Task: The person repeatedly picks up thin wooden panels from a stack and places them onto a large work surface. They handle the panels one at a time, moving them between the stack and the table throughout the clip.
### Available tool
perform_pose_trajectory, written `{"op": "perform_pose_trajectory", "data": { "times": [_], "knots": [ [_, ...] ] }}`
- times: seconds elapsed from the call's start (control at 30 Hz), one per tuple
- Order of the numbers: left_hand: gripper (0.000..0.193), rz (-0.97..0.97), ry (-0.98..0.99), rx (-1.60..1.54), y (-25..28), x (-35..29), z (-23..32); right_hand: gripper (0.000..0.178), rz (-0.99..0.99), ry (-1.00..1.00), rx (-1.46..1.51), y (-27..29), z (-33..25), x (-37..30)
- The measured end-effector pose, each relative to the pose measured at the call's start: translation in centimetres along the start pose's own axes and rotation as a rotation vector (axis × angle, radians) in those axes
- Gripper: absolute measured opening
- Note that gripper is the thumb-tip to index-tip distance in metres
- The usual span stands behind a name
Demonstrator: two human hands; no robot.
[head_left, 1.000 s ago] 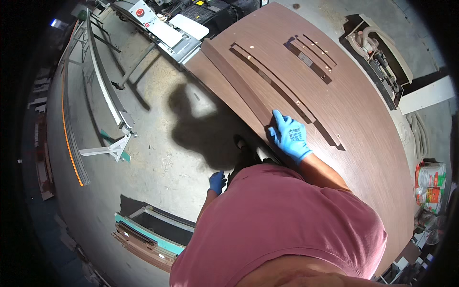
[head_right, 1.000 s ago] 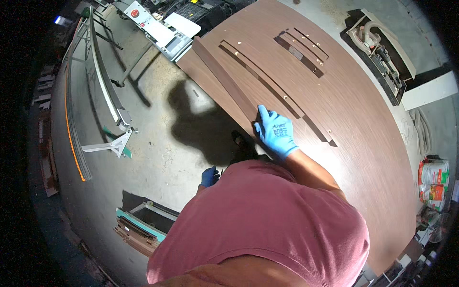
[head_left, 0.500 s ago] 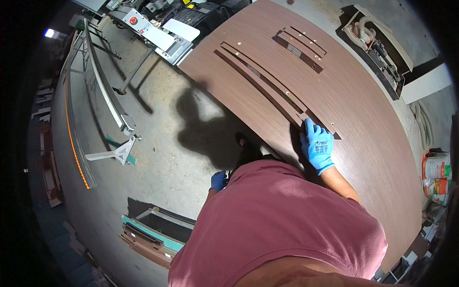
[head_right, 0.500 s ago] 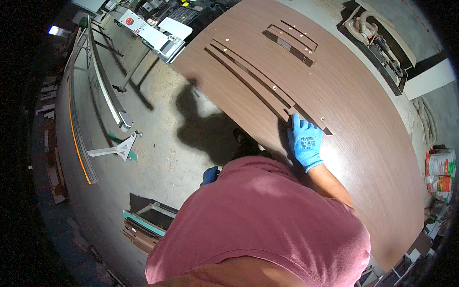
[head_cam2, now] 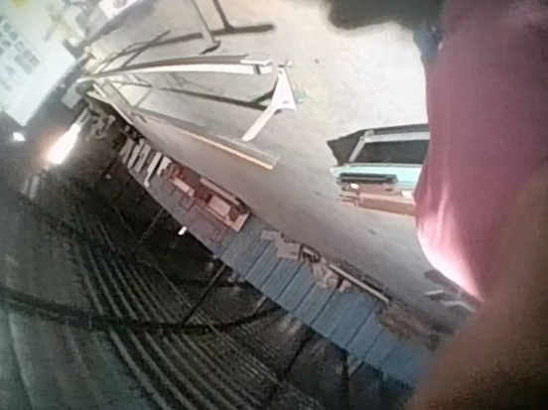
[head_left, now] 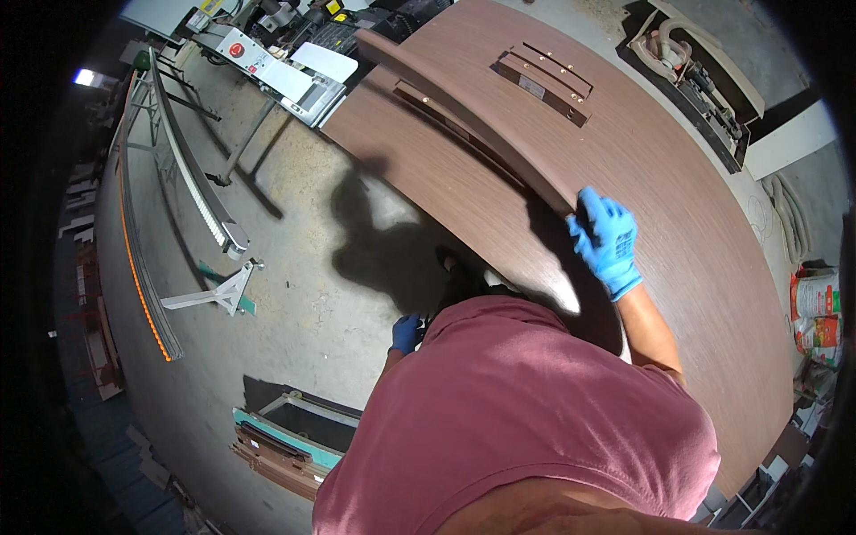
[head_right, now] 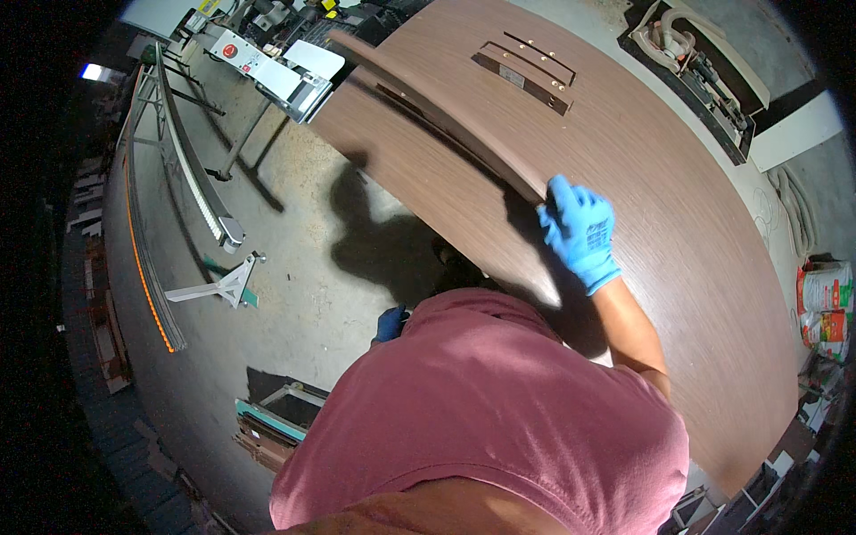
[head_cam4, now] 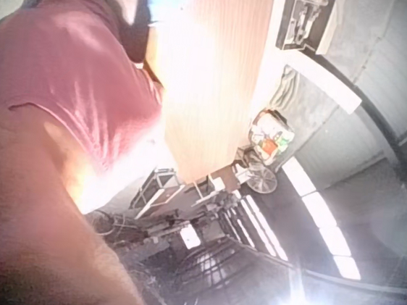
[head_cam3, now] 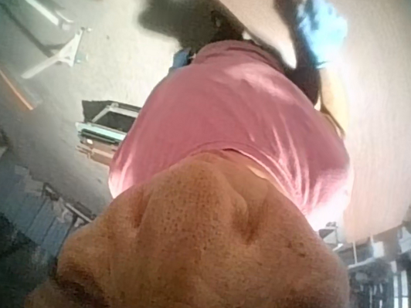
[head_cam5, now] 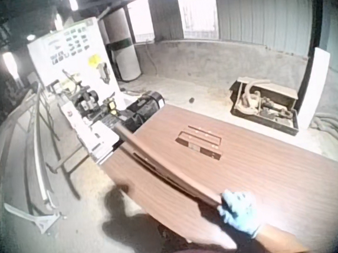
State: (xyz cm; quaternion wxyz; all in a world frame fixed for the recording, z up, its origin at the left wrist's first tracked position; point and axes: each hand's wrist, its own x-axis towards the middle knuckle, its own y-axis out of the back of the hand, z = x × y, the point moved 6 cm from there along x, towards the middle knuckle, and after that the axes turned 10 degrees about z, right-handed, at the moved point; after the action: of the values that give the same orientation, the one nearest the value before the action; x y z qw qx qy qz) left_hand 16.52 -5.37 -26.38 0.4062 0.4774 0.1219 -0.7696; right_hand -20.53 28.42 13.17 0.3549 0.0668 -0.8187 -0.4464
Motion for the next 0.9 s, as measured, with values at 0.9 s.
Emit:
{"op": "perform_pose_trajectory", "data": {
  "times": [0.9],
  "knots": [
    [0.045, 0.005, 0.031, -0.018, -0.3, 0.4, 0.3, 0.045, -0.403, -0.126, 0.074, -4.2, 9.9, 3.4]
  ]
}}
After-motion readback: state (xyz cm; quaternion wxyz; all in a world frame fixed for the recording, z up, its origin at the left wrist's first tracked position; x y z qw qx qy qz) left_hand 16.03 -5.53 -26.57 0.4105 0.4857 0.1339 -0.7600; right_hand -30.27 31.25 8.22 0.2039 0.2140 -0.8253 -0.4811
